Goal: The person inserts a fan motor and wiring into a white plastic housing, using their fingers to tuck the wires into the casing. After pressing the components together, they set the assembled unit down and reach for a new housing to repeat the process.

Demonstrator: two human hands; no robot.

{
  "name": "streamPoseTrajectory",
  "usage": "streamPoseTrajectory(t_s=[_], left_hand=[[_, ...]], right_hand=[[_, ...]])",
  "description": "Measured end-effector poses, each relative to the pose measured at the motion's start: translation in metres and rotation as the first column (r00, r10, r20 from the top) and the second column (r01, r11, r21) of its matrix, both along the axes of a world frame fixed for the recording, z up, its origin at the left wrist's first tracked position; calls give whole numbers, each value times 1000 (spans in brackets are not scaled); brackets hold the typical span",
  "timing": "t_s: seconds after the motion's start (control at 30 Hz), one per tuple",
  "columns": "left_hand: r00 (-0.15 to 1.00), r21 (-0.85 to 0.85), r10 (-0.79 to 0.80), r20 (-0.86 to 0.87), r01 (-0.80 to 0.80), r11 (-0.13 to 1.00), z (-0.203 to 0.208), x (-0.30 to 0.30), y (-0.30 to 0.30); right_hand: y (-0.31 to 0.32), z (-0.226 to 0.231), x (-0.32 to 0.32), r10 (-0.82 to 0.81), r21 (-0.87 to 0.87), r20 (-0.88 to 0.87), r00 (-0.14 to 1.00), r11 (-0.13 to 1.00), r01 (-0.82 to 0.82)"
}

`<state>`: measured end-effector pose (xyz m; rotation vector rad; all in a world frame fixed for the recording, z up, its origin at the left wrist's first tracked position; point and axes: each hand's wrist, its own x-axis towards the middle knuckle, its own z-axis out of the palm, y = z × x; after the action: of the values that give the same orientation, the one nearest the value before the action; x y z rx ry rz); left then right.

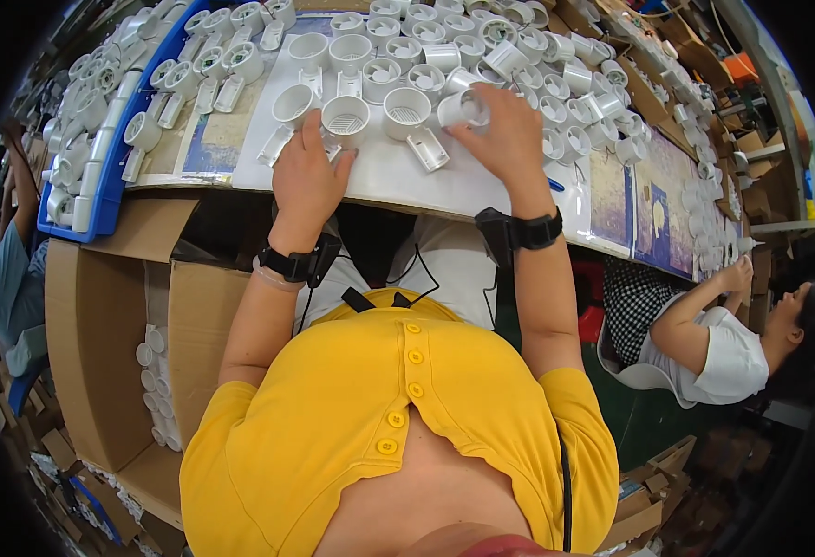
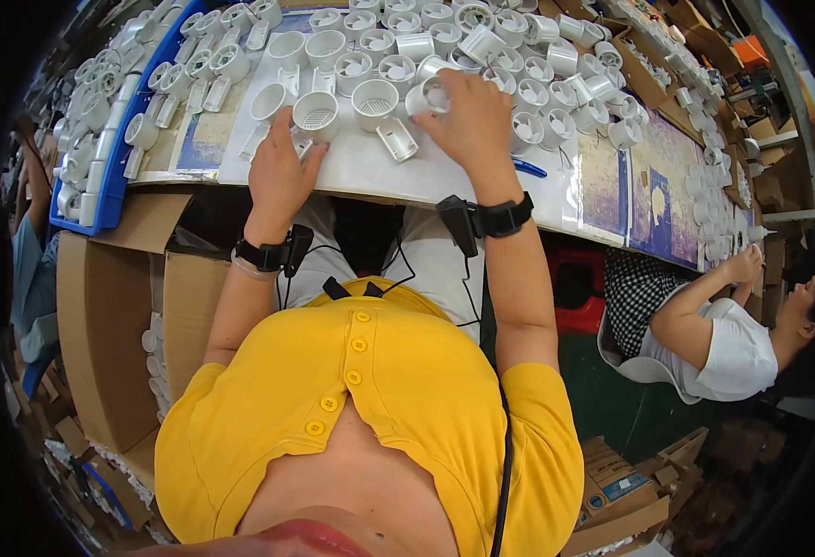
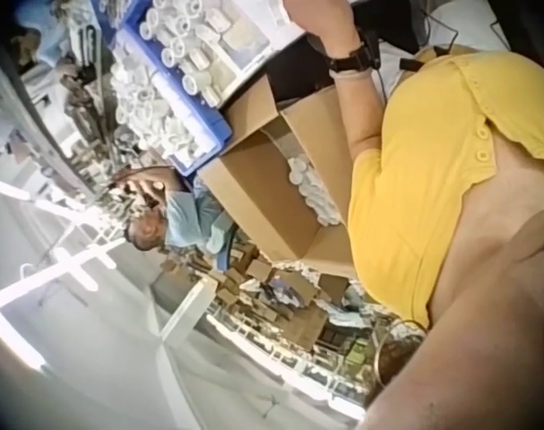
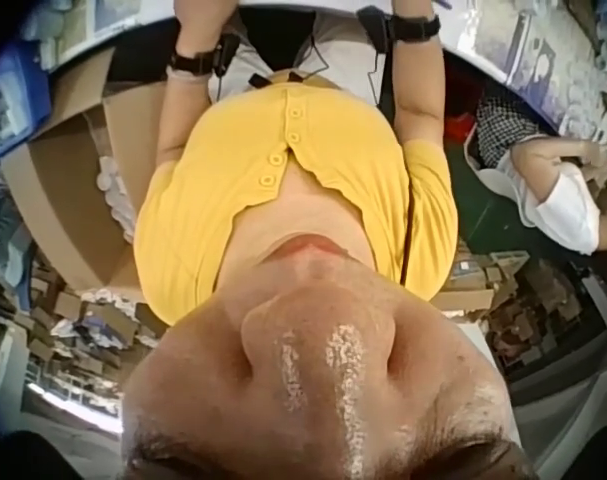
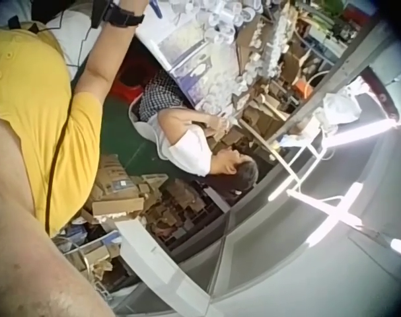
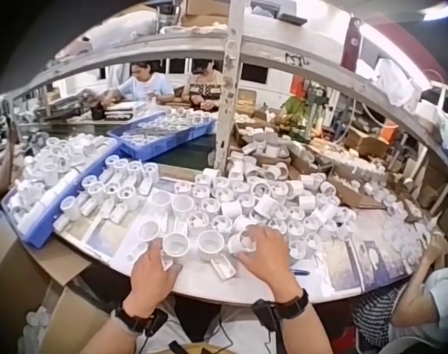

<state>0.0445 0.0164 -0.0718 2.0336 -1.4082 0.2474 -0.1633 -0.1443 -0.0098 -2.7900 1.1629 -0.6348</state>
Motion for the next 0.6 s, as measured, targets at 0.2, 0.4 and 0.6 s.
streamPoseTrajectory(t_s=[0.2,0.4,0.6], left_hand=[[952,-12,-99,-291,100,995,5,7,-1],[-146,-381,-363,-920,129,915,37,9,13],[-571,-602,-451,-686,97,792,70,-8,1]], right_hand=[[-15,8,-9,-194,460,598,778,878,-135],[3,26,-15,-401,396,884,241,367,-842],[22,33,-9,-560,184,811,170,-31,-982]])
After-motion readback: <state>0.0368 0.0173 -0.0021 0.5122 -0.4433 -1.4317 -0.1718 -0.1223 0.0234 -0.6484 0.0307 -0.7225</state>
